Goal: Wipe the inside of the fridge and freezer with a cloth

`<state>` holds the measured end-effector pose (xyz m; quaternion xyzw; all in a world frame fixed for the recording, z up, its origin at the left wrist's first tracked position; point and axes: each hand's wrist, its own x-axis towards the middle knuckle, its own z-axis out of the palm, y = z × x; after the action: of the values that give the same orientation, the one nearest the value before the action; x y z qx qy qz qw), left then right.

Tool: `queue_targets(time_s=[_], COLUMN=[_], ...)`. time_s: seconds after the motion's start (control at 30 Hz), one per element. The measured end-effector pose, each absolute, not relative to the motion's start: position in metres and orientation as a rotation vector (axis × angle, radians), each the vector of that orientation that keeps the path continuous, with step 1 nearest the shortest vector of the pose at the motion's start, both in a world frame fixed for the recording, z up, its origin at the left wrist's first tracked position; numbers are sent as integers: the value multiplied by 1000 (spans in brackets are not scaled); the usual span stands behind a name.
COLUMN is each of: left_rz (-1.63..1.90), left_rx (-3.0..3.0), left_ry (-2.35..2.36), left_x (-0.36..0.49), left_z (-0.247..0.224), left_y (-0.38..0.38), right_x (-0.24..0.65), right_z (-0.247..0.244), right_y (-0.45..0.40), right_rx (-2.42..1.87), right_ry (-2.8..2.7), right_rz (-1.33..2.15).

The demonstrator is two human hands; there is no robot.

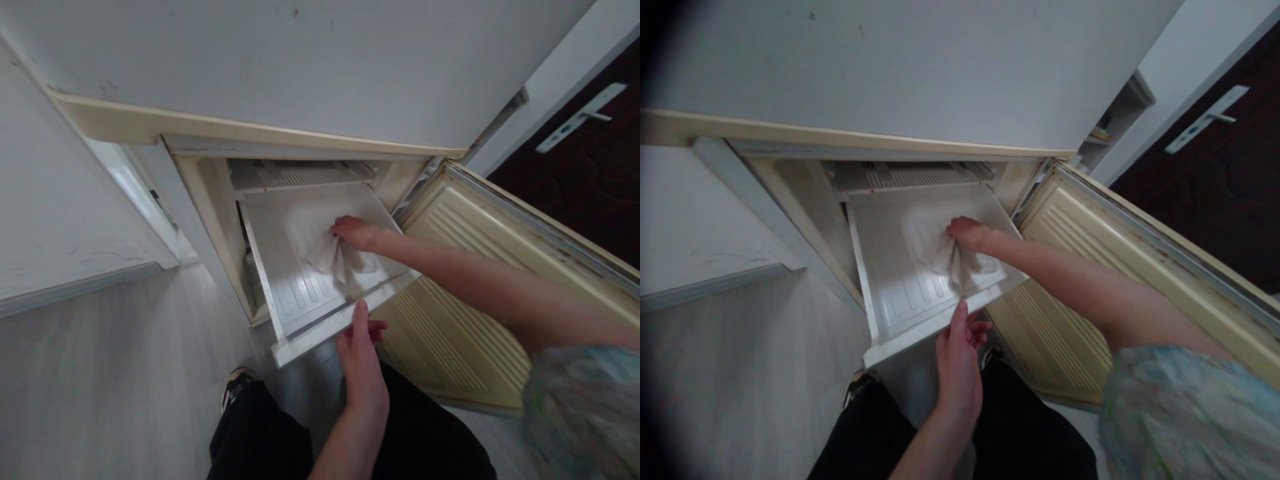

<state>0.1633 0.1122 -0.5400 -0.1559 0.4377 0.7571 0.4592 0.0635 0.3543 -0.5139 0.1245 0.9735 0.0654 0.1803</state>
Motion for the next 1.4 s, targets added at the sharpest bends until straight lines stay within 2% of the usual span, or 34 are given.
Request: queue_targets(time_s=[0.13, 0.23, 0.4, 0.53, 0.7, 0.83, 0.93, 1.07, 1.4], left_rz=[1843, 1842, 1838, 1841, 1895, 1909, 1893, 1883, 1844], left_rx=[-340, -346, -336, -350, -374, -365, -372, -394, -358], left_ry=[1092, 1115, 1139, 1138, 1104, 1069, 1076, 1084, 1116], left_x=[165, 166, 165, 164, 164, 163, 162, 163, 164], left_z=[-544, -544, -544, -543, -539, -537, -537, -537, -544], left_y=[113, 113, 112, 113, 113, 112, 112, 113, 111], right_x=[20, -3, -8, 23, 90, 117, 102, 63, 14], right_z=[-510, -524, -546, -540, -537, -537, -520, -501, -553], right_y=[400, 417, 418, 406, 366, 348, 367, 410, 453], right_rx=[802, 865, 750, 520, 153, 100, 249, 705, 814], right_ry=[2987, 2965, 2942, 2868, 2528, 2275, 2470, 2907, 2928], right_rz=[280, 166, 42, -38, -153, -163, 21, 420, 197])
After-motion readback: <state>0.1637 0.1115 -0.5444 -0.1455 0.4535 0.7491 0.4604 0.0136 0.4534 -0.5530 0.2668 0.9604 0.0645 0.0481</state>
